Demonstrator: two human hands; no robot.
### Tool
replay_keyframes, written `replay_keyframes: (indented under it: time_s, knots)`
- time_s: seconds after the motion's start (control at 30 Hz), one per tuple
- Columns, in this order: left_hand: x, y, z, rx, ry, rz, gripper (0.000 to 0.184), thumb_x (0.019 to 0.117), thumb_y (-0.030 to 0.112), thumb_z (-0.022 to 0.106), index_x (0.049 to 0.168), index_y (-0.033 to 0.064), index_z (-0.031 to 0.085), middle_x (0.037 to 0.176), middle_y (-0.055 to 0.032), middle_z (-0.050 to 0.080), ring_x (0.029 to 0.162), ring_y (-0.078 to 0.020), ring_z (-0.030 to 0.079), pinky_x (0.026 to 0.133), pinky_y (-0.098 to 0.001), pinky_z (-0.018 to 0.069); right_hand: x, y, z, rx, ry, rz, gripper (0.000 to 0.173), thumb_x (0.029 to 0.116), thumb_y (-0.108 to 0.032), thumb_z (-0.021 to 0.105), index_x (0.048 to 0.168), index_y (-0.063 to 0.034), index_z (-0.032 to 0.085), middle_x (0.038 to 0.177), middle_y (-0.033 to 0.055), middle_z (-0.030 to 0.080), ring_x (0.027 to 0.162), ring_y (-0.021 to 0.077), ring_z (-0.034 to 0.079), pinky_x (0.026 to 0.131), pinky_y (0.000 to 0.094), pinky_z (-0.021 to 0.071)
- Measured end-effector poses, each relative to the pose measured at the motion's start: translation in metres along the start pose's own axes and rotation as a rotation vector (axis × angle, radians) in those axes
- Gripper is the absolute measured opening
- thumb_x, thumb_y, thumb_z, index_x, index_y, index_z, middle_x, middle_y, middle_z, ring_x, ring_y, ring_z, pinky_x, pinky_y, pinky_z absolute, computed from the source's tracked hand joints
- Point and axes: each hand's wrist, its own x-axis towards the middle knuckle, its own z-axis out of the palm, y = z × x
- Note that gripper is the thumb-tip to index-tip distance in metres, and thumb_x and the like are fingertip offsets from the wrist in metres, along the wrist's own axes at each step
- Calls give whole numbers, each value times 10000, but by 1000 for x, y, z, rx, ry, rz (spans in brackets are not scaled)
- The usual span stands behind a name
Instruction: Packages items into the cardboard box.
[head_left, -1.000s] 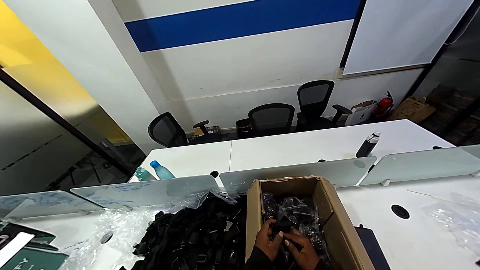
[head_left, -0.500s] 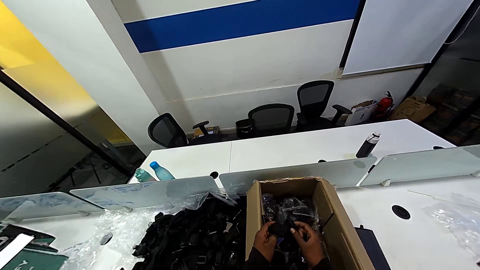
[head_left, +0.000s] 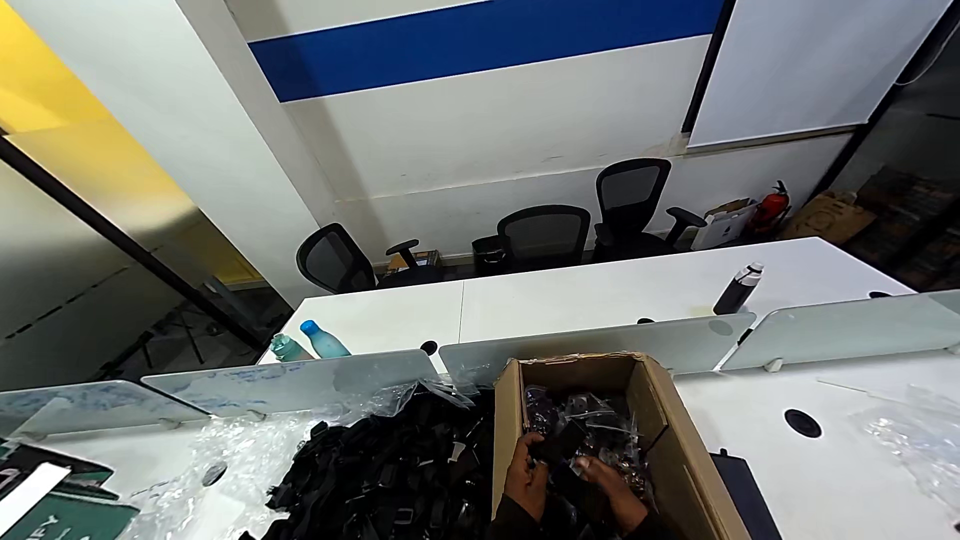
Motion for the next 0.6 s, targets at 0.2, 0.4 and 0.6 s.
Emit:
replay_keyframes:
  time_s: [0.2,0.4,0.6]
  knots:
    - [-2,-7,-3,9,-43,20,317,956,-38,424,1207,-26,617,1202,-139,663,841,-177,709,686,-371,629,-1,2,-1,89,-281,15,58,908,-132,626,928,-92,663,782,6,705,701,102,675,683,309,577]
    - [-2,-21,-2,107,-33,241,291,916,-64,446,1061,-58,698,1127,-160,710,1043,-161,683,937,-327,566,-4,2,-4,127,-364,-104,95,913,-172,615,861,-144,689,735,-30,697,645,67,654,624,275,555]
    - [-9,-14,0,361,-112,382,312,895,-17,467,1055,-17,735,1047,-183,710,1008,-275,682,922,-425,562,-4,7,-6,233,-378,-152,181,900,-313,683,785,-175,660,626,-51,600,527,59,555,519,257,481]
